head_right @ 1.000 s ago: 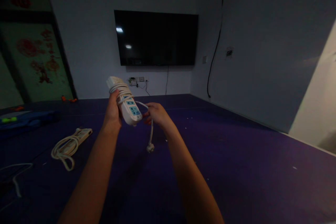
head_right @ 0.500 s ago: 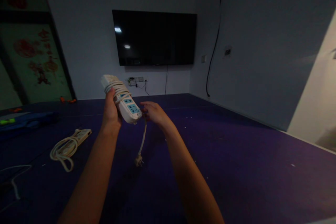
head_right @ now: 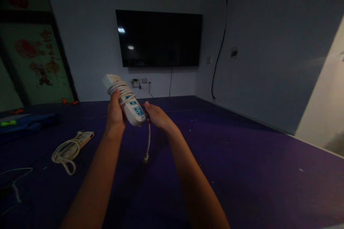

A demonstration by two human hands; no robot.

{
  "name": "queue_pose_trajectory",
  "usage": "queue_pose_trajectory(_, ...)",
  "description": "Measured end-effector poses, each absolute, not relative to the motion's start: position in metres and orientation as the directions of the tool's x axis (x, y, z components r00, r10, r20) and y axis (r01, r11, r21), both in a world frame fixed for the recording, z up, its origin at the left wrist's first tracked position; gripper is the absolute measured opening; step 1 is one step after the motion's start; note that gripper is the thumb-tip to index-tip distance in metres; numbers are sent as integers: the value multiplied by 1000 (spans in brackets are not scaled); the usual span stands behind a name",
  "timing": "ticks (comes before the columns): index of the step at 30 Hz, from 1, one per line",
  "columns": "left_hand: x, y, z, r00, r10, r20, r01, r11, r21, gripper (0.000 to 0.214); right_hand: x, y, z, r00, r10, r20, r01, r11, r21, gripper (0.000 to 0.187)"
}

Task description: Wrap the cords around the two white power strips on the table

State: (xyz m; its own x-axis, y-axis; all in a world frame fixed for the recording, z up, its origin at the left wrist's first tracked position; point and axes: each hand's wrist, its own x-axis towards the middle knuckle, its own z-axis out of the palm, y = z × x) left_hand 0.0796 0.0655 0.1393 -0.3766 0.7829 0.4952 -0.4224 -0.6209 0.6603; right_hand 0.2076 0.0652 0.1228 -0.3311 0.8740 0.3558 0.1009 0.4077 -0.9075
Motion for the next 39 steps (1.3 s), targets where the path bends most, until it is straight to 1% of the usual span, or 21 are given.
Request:
queue_pose_trajectory(6, 81, 67, 139, -383, 742, 550, -425, -671, 608, 40, 208, 74, 117, -407, 782, 471, 136, 562, -816, 65)
queue_pose_trajectory(9, 82, 67, 140, -382, 734, 561, -426, -679, 598, 38, 208, 79, 116, -459, 753, 473, 148, 589, -795, 69)
queue_pose_trajectory(12, 84, 65, 141, -367, 736, 569, -428, -677, 599, 40, 208, 77, 116, -502, 721, 478, 123, 607, -785, 68)
queue_pose_trajectory(15, 85, 65, 140, -364, 732, 576, -420, -681, 600, 42, 210, 72, 117, -537, 649, 539, 55, 665, -745, 58)
queue_pose_trajectory(16, 85, 65, 139, -368, 731, 575, -417, -682, 601, 43, 210, 71, 117, -546, 622, 561, 37, 687, -726, 59)
queue_pose_trajectory(18, 85, 65, 137, -371, 734, 569, -411, -679, 608, 43, 211, 70, 116, -544, 589, 598, 17, 720, -694, 74)
queue_pose_trajectory(19, 86, 66, 136, -370, 737, 565, -406, -676, 615, 43, 211, 70, 116, -532, 587, 610, 14, 727, -687, 78)
queue_pose_trajectory(20, 85, 65, 136, -365, 741, 563, -398, -671, 625, 43, 211, 71, 115, -516, 591, 619, 13, 728, -685, 78)
queue_pose_trajectory(23, 84, 65, 134, -345, 752, 562, -363, -659, 658, 45, 210, 75, 114, -455, 618, 641, 0, 720, -694, 72)
queue_pose_trajectory(26, 81, 65, 134, -324, 765, 556, -330, -642, 692, 49, 211, 76, 113, -400, 641, 655, -6, 713, -701, 70)
queue_pose_trajectory(31, 75, 65, 136, -274, 806, 525, -296, -590, 751, 56, 213, 77, 111, -331, 740, 585, 20, 625, -780, 79)
queue_pose_trajectory(39, 68, 60, 139, -294, 814, 501, -107, -549, 829, 58, 209, 82, 109, -270, 723, 636, -50, 649, -759, 78)
